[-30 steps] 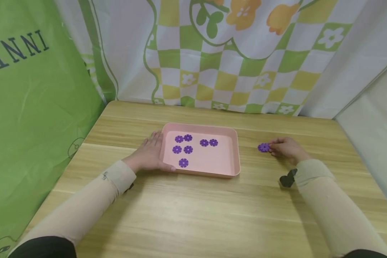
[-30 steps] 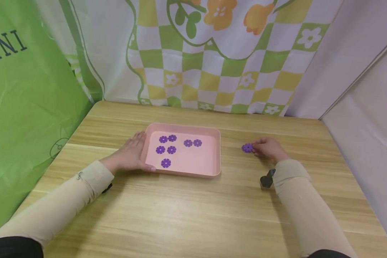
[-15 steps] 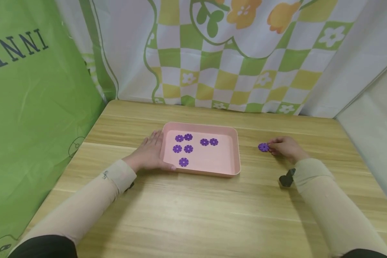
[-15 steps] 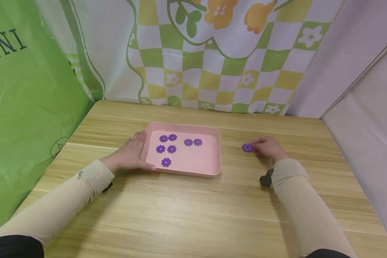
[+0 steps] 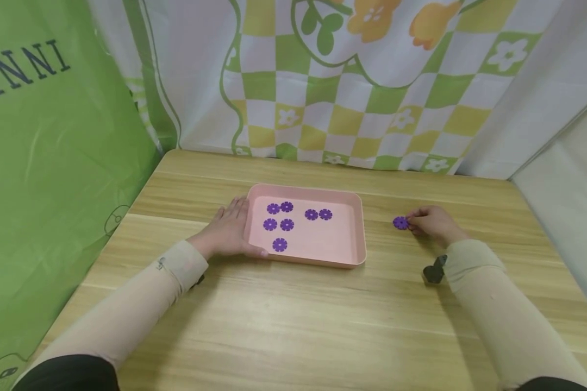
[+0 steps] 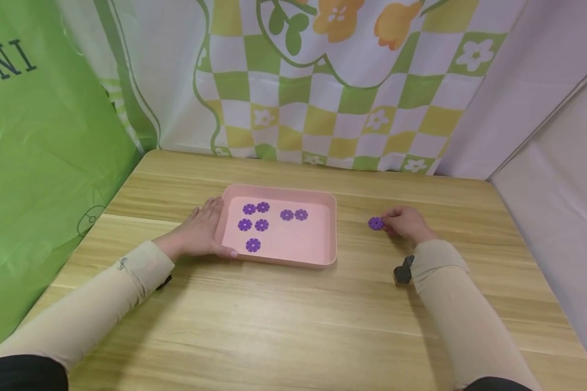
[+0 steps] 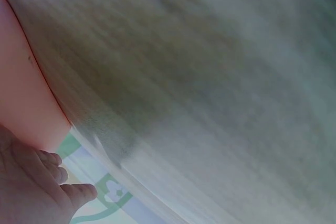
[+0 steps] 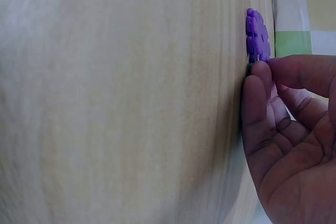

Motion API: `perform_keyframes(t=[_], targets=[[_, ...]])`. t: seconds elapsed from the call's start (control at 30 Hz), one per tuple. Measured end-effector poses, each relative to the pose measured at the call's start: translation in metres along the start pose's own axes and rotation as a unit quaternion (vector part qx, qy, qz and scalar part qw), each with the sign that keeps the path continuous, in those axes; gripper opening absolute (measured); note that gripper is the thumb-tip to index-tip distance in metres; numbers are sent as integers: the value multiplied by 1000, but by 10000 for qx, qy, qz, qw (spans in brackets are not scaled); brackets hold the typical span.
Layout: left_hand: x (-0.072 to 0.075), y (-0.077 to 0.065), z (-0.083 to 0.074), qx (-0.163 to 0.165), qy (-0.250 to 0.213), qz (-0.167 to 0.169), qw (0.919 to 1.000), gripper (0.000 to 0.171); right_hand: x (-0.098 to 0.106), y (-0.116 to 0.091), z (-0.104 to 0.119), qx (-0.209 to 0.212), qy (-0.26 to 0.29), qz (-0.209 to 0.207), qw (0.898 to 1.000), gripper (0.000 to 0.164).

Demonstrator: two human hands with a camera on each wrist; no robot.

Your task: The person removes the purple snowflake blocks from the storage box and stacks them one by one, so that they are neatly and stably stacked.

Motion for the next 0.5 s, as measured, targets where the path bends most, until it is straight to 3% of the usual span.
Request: perform_keyframes(t=[0.5], targets=[[-3, 3, 3, 68, -47, 0, 10000, 156, -1, -1, 2, -71, -203, -3, 9998, 29]])
Point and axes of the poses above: each hand's wrist, its own y-axis towards the middle knuckle, its own x-axis out of the back of the hand, z = x × y, the point moved 1 cm from there along y, towards the middle knuckle, and after that the axes turned 10 degrees about -x, right-handed, at the moved point
